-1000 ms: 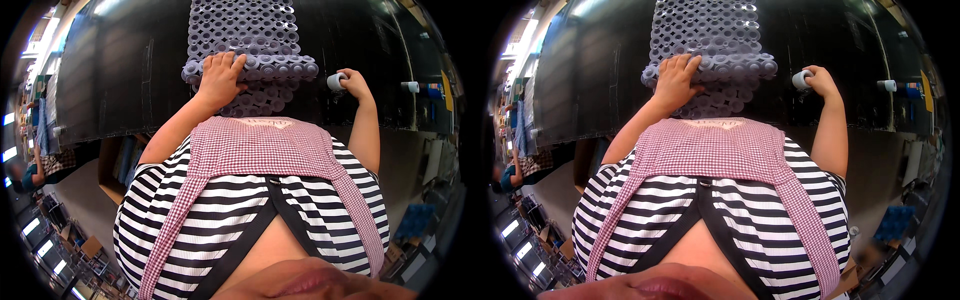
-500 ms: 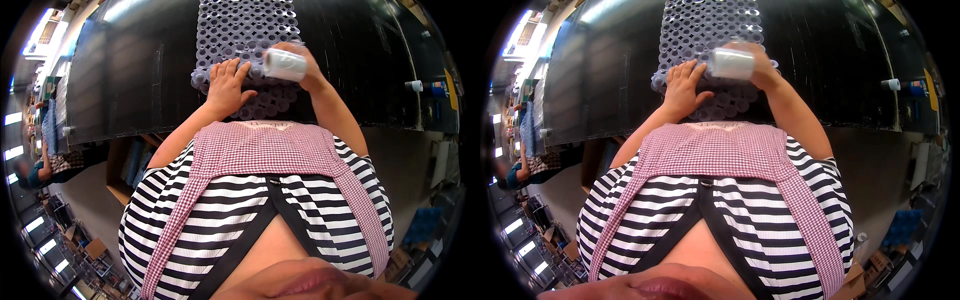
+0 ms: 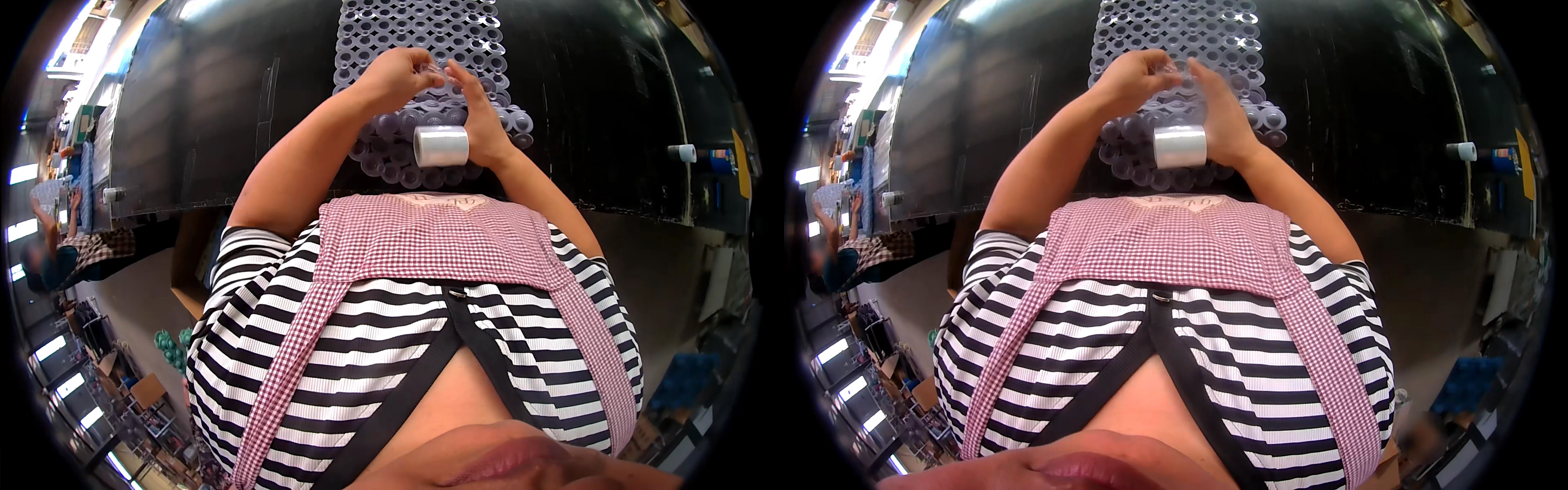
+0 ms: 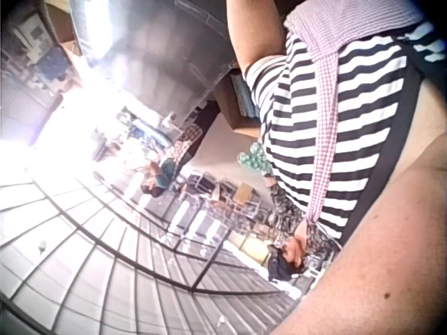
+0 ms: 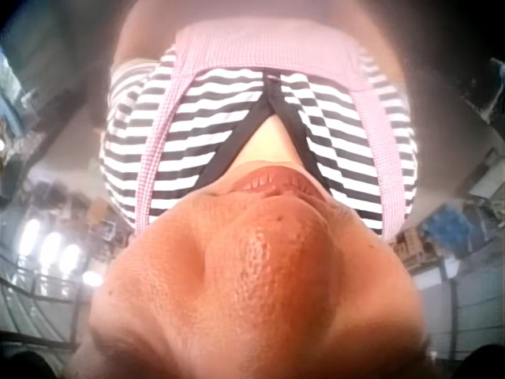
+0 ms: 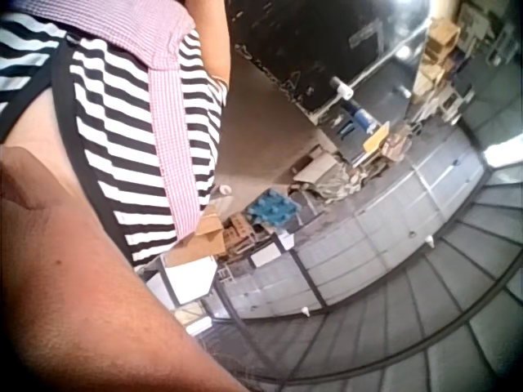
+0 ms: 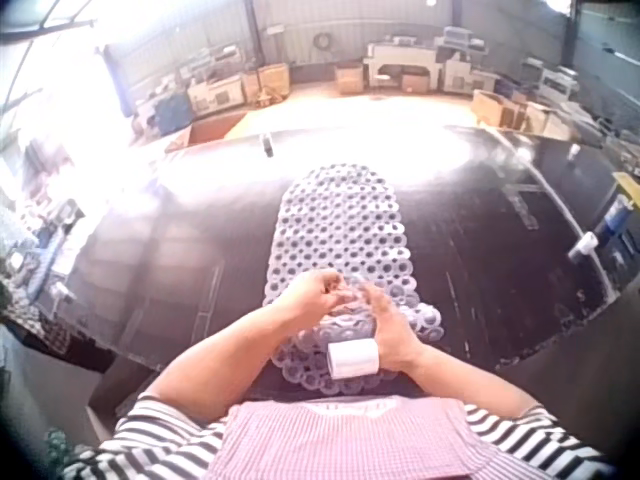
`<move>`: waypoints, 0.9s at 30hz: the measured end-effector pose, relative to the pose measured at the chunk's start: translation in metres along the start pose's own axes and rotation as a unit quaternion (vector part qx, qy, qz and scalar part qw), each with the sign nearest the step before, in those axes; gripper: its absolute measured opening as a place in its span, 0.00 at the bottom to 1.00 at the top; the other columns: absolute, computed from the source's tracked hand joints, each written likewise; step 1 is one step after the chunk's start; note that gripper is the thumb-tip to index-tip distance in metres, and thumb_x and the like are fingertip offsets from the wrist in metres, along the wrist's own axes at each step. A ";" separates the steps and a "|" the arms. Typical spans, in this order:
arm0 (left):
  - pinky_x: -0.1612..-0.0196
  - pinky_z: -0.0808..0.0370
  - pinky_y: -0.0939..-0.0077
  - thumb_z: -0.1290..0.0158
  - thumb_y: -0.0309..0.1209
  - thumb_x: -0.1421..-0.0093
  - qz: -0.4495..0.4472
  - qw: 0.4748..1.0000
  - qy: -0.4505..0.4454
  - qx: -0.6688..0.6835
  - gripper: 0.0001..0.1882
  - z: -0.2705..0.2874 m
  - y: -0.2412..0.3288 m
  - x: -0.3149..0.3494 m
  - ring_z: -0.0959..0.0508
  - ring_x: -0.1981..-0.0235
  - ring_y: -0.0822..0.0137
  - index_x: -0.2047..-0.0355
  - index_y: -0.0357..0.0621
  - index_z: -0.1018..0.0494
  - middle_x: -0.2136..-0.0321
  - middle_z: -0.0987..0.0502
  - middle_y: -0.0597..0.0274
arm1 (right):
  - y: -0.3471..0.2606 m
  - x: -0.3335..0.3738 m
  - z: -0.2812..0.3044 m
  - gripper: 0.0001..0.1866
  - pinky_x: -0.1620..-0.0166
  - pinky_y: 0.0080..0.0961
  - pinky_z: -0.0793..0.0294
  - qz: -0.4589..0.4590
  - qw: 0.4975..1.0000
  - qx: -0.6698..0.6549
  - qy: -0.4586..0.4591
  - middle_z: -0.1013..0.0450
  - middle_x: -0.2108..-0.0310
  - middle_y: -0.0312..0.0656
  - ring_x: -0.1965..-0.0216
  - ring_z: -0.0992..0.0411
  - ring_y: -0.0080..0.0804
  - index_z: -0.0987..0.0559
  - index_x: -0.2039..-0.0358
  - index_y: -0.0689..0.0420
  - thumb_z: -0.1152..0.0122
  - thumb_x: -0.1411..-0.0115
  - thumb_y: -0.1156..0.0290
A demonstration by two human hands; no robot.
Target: The person rolls up grey rubber mats by hand and secures each roll with a piece of clear adhesive tape before placing them into a box.
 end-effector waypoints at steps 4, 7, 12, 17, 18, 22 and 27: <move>0.59 0.23 0.63 0.34 0.39 0.42 -0.017 0.994 -0.070 -0.082 0.16 -0.033 -0.059 -0.034 0.18 0.65 0.59 0.58 0.43 0.19 0.68 0.17 0.55 | -0.037 0.034 -0.006 0.71 0.28 0.46 0.47 0.054 0.993 0.106 0.010 0.39 0.29 0.50 0.29 0.41 0.49 0.59 0.22 0.52 0.19 0.56 0.53; 0.54 0.23 0.56 0.30 0.41 0.49 -0.078 0.960 -0.025 -0.268 0.22 -0.045 -0.053 -0.026 0.19 0.57 0.48 0.59 0.42 0.22 0.60 0.18 0.50 | -0.034 0.043 -0.016 0.66 0.30 0.45 0.48 0.054 0.989 0.137 -0.010 0.29 0.38 0.46 0.34 0.36 0.47 0.57 0.22 0.56 0.25 0.52 0.51; 0.55 0.23 0.62 0.29 0.37 0.48 -0.001 0.988 0.005 -0.157 0.23 0.001 -0.064 -0.018 0.18 0.59 0.51 0.57 0.40 0.24 0.62 0.18 0.50 | 0.000 0.006 -0.022 0.53 0.38 0.43 0.36 0.009 0.985 0.160 -0.058 0.23 0.48 0.50 0.46 0.28 0.50 0.45 0.27 0.65 0.32 0.46 0.52; 0.53 0.23 0.62 0.34 0.29 0.46 -0.326 0.889 0.241 -0.212 0.15 0.009 0.004 0.082 0.18 0.58 0.56 0.57 0.44 0.21 0.60 0.18 0.57 | 0.095 -0.070 -0.017 0.28 0.50 0.24 0.24 -0.168 0.967 -0.180 -0.064 0.22 0.54 0.37 0.52 0.26 0.24 0.29 0.36 0.56 0.36 0.35 0.66; 0.42 0.29 0.56 0.34 0.30 0.48 -0.313 0.898 0.200 -0.237 0.22 -0.008 -0.001 0.092 0.22 0.46 0.55 0.51 0.46 0.22 0.48 0.21 0.57 | 0.096 -0.087 -0.018 0.22 0.52 0.22 0.24 -0.210 0.939 -0.261 -0.074 0.22 0.56 0.35 0.55 0.25 0.21 0.24 0.41 0.57 0.37 0.34 0.66; 0.28 0.48 0.46 0.31 0.39 0.50 -0.237 0.891 0.174 -0.346 0.43 -0.033 -0.030 0.064 0.41 0.28 0.50 0.34 0.46 0.34 0.30 0.38 0.52 | 0.078 -0.129 0.003 0.10 0.57 0.19 0.23 -0.134 0.961 -0.230 -0.072 0.20 0.63 0.32 0.63 0.24 0.16 0.17 0.55 0.57 0.37 0.35 0.70; 0.31 0.42 0.50 0.27 0.49 0.56 -0.173 0.900 0.131 -0.378 0.49 0.006 -0.052 -0.023 0.34 0.34 0.50 0.37 0.43 0.34 0.37 0.31 0.52 | 0.019 -0.098 0.010 0.10 0.56 0.20 0.24 0.002 0.984 -0.164 -0.063 0.20 0.61 0.34 0.61 0.24 0.20 0.16 0.59 0.61 0.33 0.42 0.76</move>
Point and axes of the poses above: each hand's wrist, its own x-axis away from the middle knuckle, its own z-axis out of the back of the hand, y = z × x, the point moved 10 cm from there along -x, towards the middle knuckle
